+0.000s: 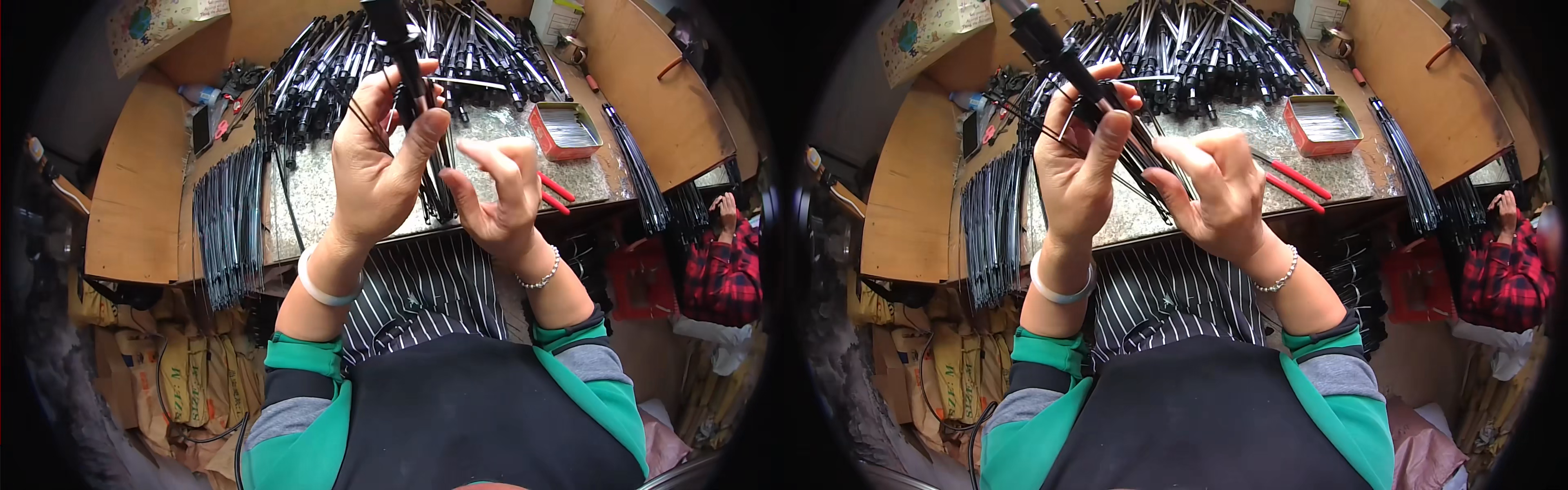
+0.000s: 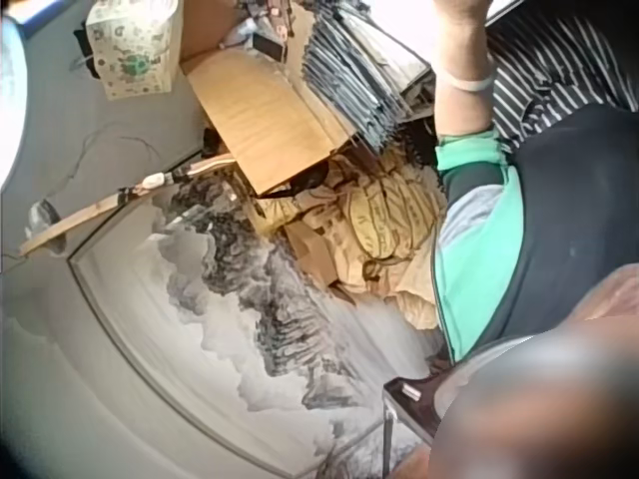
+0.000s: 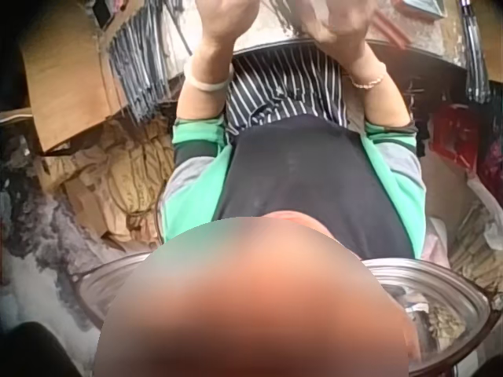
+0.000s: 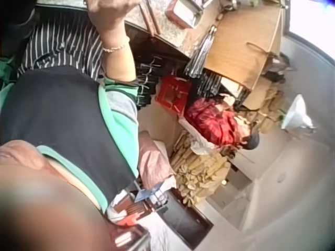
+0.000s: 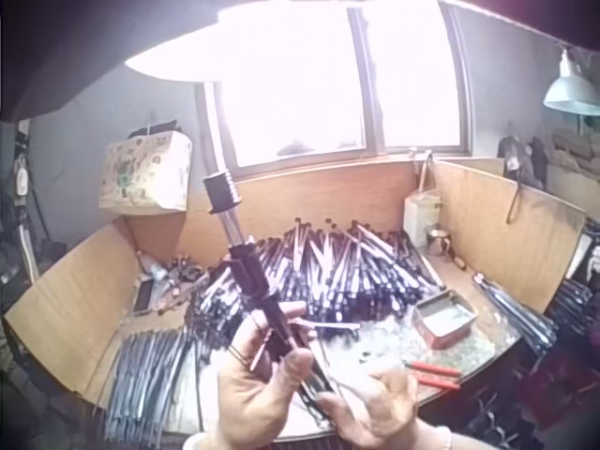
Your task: Assemble and process bundles of black wires at a factory workstation using pliers.
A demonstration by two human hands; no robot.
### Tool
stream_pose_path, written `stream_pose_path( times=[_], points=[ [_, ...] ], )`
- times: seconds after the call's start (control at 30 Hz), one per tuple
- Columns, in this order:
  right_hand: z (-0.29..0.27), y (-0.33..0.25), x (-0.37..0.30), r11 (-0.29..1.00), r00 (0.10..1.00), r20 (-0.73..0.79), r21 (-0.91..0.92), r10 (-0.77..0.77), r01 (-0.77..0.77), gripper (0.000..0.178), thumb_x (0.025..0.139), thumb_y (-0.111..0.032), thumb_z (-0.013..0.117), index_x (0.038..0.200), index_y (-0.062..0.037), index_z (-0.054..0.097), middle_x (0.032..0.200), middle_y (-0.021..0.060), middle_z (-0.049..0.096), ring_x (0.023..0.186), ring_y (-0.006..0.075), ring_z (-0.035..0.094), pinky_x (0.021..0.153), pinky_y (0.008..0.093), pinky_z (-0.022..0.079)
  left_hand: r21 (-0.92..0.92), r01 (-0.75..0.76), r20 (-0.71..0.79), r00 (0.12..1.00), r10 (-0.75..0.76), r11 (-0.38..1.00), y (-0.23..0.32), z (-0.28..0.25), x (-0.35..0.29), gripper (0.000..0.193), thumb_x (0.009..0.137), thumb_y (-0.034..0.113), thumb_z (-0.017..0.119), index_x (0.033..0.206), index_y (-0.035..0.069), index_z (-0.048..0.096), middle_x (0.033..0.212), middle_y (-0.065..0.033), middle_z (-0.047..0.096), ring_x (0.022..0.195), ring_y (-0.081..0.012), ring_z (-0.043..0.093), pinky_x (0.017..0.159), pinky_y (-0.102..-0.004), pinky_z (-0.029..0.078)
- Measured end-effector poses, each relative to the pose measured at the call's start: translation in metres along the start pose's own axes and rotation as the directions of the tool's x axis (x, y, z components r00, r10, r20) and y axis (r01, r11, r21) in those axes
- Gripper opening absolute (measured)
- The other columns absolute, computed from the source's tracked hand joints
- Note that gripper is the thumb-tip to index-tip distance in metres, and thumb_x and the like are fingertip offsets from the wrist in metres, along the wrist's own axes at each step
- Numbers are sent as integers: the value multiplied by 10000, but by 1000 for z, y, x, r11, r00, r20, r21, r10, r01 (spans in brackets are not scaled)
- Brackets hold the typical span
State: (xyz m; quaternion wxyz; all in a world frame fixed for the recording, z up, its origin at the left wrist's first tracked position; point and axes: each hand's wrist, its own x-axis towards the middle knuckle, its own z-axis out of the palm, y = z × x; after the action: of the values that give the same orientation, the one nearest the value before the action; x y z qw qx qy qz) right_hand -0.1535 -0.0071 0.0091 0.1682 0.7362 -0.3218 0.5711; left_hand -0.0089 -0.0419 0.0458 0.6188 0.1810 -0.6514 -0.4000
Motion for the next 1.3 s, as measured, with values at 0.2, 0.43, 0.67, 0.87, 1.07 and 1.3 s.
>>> stream_pose_path(
  times=[0.2, 0.43, 0.67, 0.87, 1.07, 1.3],
  points=[
    [-9, -2, 23, 212, 606, 596, 598, 527, -773, 459, 917, -210, 510, 1294, 24, 389, 633, -27, 484, 482, 54, 387, 462, 189, 336, 27, -60, 26, 998, 59, 998, 1, 0, 10, 566, 814, 29, 634, 1305, -31, 358, 1100, -96, 549, 914, -109, 572, 799, -236, 482],
    [12, 12, 17, 857, 945, 140, 397, 297, -328, 531, 905, -145, 520, 1342, 0, 256, 906, 59, 508, 802, 115, 500, 764, 245, 426, -171, -8, 162, 986, 36, 985, 16, 13, 29, 588, 832, -33, 568, 1338, -15, 268, 1043, -144, 592, 901, -163, 616, 802, -259, 506],
    [25, -1, 7, 515, 821, 158, 710, 549, -481, 340, 900, -89, 520, 1167, -25, 320, 930, 70, 507, 840, 96, 509, 778, 243, 428, -11, -4, 153, 988, 6, 1000, 11, 8, 39, 415, 806, 22, 632, 1184, -17, 466, 1033, -165, 606, 925, -165, 599, 823, -292, 490],
    [28, 4, -3, 354, 798, 211, 811, 565, -465, 238, 911, -87, 496, 1084, -43, 338, 956, 42, 461, 833, 75, 467, 764, 221, 403, -74, 109, 179, 979, -94, 991, 2, 2, 26, 384, 769, 1, 656, 1125, -17, 513, 976, -58, 581, 934, -110, 557, 803, -251, 466],
    [29, 0, -4, 333, 810, 242, 820, 535, -465, 234, 908, -77, 499, 1079, -42, 344, 1013, 52, 437, 890, 74, 454, 804, 222, 389, -86, 24, 127, 992, -13, 996, 4, -2, 26, 442, 767, -26, 657, 1169, -16, 475, 1003, -74, 579, 925, -122, 570, 798, -250, 481],
    [33, 0, -6, 273, 788, 246, 845, 564, -459, 224, 886, -43, 529, 1054, -34, 380, 998, 53, 463, 920, 85, 485, 837, 240, 398, -94, 4, 88, 996, 4, 996, 0, -7, 21, 366, 754, -72, 650, 1095, -50, 518, 1023, -116, 592, 896, -160, 607, 792, -269, 512]
  ],
)
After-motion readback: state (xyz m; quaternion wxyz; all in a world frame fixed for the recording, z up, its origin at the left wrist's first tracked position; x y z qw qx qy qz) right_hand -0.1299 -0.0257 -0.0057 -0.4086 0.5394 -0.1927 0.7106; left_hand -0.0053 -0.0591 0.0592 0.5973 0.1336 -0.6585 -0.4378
